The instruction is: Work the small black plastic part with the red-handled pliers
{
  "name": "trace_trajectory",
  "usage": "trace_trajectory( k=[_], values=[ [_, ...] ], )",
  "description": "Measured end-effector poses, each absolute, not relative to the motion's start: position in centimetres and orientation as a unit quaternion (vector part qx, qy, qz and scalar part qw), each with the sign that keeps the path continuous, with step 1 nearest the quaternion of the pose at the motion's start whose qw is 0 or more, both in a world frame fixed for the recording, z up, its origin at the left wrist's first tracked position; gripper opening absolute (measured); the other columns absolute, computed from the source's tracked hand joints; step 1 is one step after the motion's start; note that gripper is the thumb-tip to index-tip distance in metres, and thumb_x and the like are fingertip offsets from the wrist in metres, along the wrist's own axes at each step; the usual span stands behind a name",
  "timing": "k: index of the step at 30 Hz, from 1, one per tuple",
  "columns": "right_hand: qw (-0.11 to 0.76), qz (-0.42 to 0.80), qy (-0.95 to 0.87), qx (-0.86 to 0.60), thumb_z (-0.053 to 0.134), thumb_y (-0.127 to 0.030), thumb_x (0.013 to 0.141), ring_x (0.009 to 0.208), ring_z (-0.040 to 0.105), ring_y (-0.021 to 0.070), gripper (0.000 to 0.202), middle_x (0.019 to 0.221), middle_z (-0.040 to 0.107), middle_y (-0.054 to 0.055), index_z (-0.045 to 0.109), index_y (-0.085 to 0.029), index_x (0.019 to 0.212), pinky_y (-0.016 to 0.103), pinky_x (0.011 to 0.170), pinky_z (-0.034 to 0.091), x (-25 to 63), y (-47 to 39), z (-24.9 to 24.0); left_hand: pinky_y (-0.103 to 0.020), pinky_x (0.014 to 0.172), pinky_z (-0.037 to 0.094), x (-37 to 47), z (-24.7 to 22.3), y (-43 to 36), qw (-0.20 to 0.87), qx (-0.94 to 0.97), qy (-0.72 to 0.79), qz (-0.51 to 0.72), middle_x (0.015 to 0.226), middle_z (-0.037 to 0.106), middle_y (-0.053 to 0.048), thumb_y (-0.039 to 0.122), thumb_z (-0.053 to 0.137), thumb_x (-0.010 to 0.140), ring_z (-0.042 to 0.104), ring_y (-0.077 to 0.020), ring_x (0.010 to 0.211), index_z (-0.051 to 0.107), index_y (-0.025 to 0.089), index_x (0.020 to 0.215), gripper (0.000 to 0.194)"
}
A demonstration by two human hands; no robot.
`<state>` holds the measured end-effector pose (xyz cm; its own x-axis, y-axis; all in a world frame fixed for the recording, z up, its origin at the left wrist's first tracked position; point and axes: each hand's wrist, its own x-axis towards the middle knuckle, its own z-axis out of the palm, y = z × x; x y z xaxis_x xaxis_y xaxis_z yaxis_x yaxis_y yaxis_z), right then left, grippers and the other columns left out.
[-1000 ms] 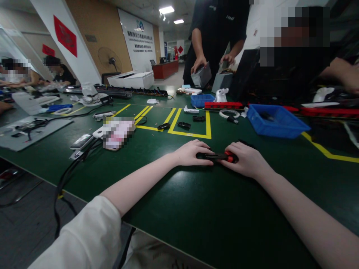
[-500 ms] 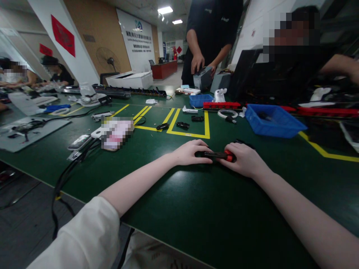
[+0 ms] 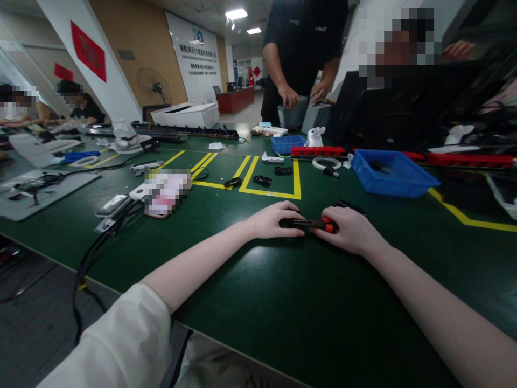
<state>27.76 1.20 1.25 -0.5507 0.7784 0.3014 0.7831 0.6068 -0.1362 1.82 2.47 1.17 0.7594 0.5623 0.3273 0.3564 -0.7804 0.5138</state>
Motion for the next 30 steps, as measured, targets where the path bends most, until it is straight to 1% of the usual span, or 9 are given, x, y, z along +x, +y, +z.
trace_trajectory(
  k=[4,9,12,20,25,30],
  values=[
    [0.156,0.004,-0.876,-0.457,0.054,-0.058,0.083,0.067,0.055,0.0208,0.036,0.074,0.06,0.006,0.048,-0.024,0.073,0.033,0.061,0.039,27.7,1.3,1.3,-0.041,0.106,0.045,1.8,1.3,2.4,0.221,0.913,0.25,0.233,0.129,0.057,-0.011,0.038,0.064,0.092,0.055,-0.0253,0.123,0.068,0.022,0.122,0.035],
    [0.158,0.004,-0.872,-0.464,0.053,-0.056,0.082,0.066,0.055,0.0208,0.034,0.075,0.062,0.006,0.047,-0.024,0.073,0.033,0.06,0.038,27.6,1.2,1.4,-0.038,0.101,0.047,1.9,1.4,2.5,0.237,0.909,0.247,0.238,0.122,0.061,-0.01,0.039,0.063,0.093,0.059,-0.023,0.115,0.071,0.02,0.118,0.032],
    [0.158,0.006,-0.87,-0.467,0.051,-0.057,0.083,0.066,0.055,0.021,0.034,0.076,0.062,0.006,0.047,-0.024,0.073,0.033,0.06,0.038,27.6,1.0,1.5,-0.037,0.1,0.047,2.0,1.4,2.5,0.236,0.908,0.249,0.239,0.121,0.062,-0.01,0.038,0.063,0.093,0.06,-0.0227,0.114,0.071,0.019,0.117,0.031],
    [0.145,0.024,-0.869,-0.472,0.05,-0.059,0.083,0.067,0.056,0.0212,0.037,0.075,0.061,0.006,0.046,-0.024,0.072,0.033,0.06,0.039,27.4,1.0,1.7,-0.042,0.109,0.043,1.9,0.4,2.8,0.184,0.911,0.241,0.281,0.129,0.056,-0.013,0.039,0.07,0.088,0.053,-0.0261,0.126,0.069,0.019,0.12,0.038],
    [0.138,0.027,-0.868,-0.476,0.05,-0.06,0.084,0.066,0.055,0.0207,0.039,0.074,0.06,0.006,0.045,-0.024,0.07,0.033,0.059,0.038,27.4,1.0,1.7,-0.045,0.109,0.043,2.0,0.2,2.8,0.148,0.917,0.239,0.283,0.132,0.054,-0.015,0.037,0.073,0.085,0.052,-0.0281,0.127,0.068,0.017,0.121,0.041],
    [0.149,0.025,-0.871,-0.468,0.053,-0.059,0.084,0.065,0.054,0.0197,0.038,0.073,0.061,0.005,0.046,-0.024,0.07,0.032,0.058,0.037,27.4,0.9,1.8,-0.047,0.108,0.044,2.0,0.6,2.5,0.149,0.921,0.24,0.269,0.133,0.054,-0.014,0.037,0.07,0.087,0.051,-0.0285,0.128,0.067,0.021,0.12,0.037]
  ],
)
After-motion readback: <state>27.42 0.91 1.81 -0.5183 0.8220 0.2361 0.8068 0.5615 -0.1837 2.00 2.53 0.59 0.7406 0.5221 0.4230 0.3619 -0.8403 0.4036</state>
